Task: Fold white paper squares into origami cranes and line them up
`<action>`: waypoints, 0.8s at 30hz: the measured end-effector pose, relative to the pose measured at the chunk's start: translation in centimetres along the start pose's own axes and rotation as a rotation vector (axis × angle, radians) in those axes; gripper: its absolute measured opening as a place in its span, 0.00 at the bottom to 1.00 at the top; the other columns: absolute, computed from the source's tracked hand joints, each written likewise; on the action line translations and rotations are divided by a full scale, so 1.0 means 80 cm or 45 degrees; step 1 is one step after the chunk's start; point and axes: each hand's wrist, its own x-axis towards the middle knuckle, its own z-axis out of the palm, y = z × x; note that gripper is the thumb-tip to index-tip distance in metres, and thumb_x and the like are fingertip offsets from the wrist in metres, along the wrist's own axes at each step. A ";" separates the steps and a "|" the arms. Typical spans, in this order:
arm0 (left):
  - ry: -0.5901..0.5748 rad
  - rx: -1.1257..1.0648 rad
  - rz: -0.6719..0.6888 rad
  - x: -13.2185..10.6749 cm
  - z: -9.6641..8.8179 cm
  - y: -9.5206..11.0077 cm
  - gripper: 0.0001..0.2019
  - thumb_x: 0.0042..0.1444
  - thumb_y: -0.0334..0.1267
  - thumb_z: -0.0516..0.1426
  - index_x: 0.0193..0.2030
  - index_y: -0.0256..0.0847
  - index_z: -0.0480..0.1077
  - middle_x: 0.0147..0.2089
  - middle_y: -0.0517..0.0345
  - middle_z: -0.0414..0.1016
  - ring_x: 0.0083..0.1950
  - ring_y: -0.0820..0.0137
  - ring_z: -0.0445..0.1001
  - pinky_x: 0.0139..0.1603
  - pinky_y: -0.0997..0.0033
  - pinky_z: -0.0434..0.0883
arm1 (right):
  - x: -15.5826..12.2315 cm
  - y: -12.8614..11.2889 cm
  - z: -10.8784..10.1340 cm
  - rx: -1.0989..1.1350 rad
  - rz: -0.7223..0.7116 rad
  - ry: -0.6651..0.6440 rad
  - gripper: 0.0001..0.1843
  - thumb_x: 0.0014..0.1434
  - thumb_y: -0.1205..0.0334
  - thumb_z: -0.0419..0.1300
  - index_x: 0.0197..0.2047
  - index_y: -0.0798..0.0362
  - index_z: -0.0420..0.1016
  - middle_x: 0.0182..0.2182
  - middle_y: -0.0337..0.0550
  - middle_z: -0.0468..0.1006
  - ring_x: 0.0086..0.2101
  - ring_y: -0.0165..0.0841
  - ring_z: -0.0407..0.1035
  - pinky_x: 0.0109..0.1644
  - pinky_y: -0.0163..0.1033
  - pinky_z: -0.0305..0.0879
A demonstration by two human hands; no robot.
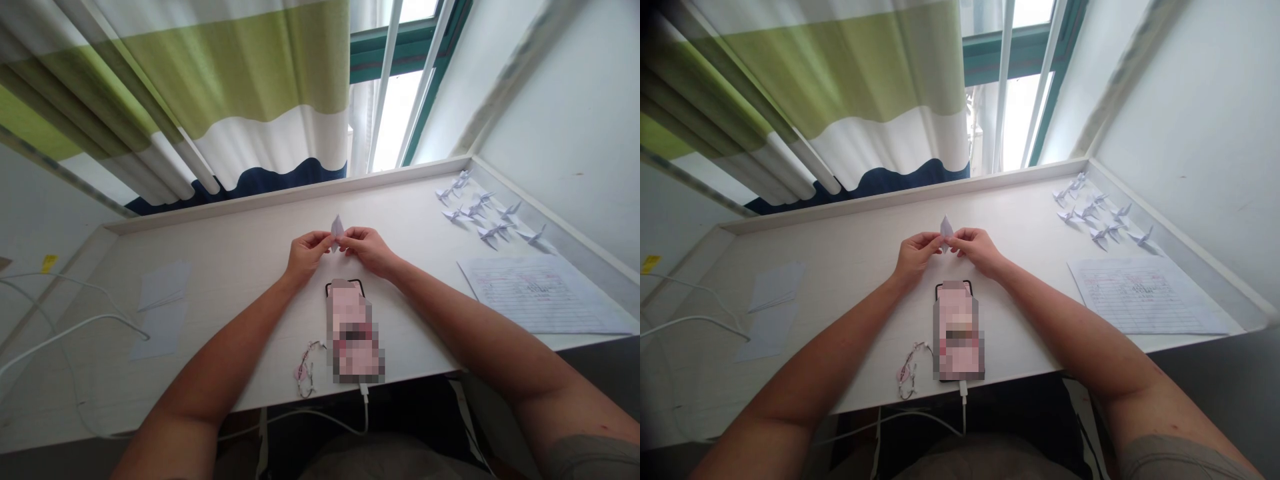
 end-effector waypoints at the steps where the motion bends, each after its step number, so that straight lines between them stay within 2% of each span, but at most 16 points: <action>1: 0.000 0.005 0.005 0.000 0.000 0.000 0.21 0.46 0.56 0.77 0.38 0.40 0.86 0.36 0.54 0.86 0.34 0.71 0.76 0.40 0.68 0.74 | 0.000 0.000 -0.001 -0.011 0.003 -0.010 0.25 0.46 0.39 0.80 0.28 0.49 0.77 0.28 0.41 0.81 0.31 0.34 0.71 0.39 0.44 0.71; 4: -0.022 0.030 0.014 -0.001 -0.001 0.002 0.21 0.46 0.56 0.77 0.37 0.41 0.87 0.35 0.54 0.86 0.33 0.70 0.76 0.39 0.66 0.75 | -0.001 0.000 -0.003 -0.046 -0.034 -0.002 0.24 0.48 0.40 0.79 0.29 0.49 0.78 0.29 0.43 0.81 0.32 0.35 0.73 0.38 0.44 0.73; 8: -0.076 0.086 0.035 -0.004 0.000 0.005 0.20 0.49 0.56 0.76 0.38 0.41 0.87 0.35 0.53 0.87 0.34 0.68 0.78 0.41 0.64 0.77 | -0.002 -0.002 -0.004 -0.092 -0.175 0.066 0.22 0.51 0.42 0.78 0.35 0.49 0.79 0.32 0.41 0.82 0.32 0.34 0.75 0.38 0.44 0.75; 13: -0.131 0.117 0.070 -0.005 0.000 0.001 0.19 0.51 0.54 0.76 0.42 0.43 0.88 0.38 0.52 0.88 0.35 0.68 0.80 0.41 0.64 0.78 | -0.001 -0.005 -0.003 -0.129 -0.303 0.030 0.24 0.50 0.41 0.79 0.38 0.49 0.80 0.36 0.42 0.84 0.33 0.34 0.76 0.38 0.44 0.76; 19: -0.206 0.150 0.081 -0.004 -0.002 -0.003 0.20 0.51 0.51 0.76 0.47 0.43 0.88 0.41 0.52 0.89 0.38 0.68 0.81 0.41 0.65 0.77 | -0.002 -0.004 -0.005 -0.059 -0.265 0.021 0.25 0.51 0.38 0.79 0.35 0.49 0.77 0.33 0.41 0.83 0.32 0.34 0.76 0.40 0.45 0.77; 21: -0.203 0.130 0.060 -0.005 -0.001 -0.003 0.22 0.50 0.49 0.77 0.49 0.42 0.86 0.41 0.52 0.88 0.39 0.67 0.82 0.43 0.66 0.78 | -0.001 -0.003 -0.008 -0.036 -0.249 0.000 0.27 0.51 0.37 0.78 0.36 0.49 0.77 0.33 0.42 0.83 0.33 0.34 0.77 0.41 0.46 0.78; 24: -0.178 0.086 0.042 -0.006 0.000 -0.004 0.22 0.50 0.48 0.77 0.48 0.39 0.86 0.41 0.51 0.88 0.40 0.66 0.84 0.46 0.64 0.79 | 0.000 -0.001 -0.010 -0.034 -0.240 -0.023 0.28 0.50 0.36 0.79 0.36 0.49 0.76 0.34 0.42 0.83 0.33 0.34 0.77 0.41 0.45 0.78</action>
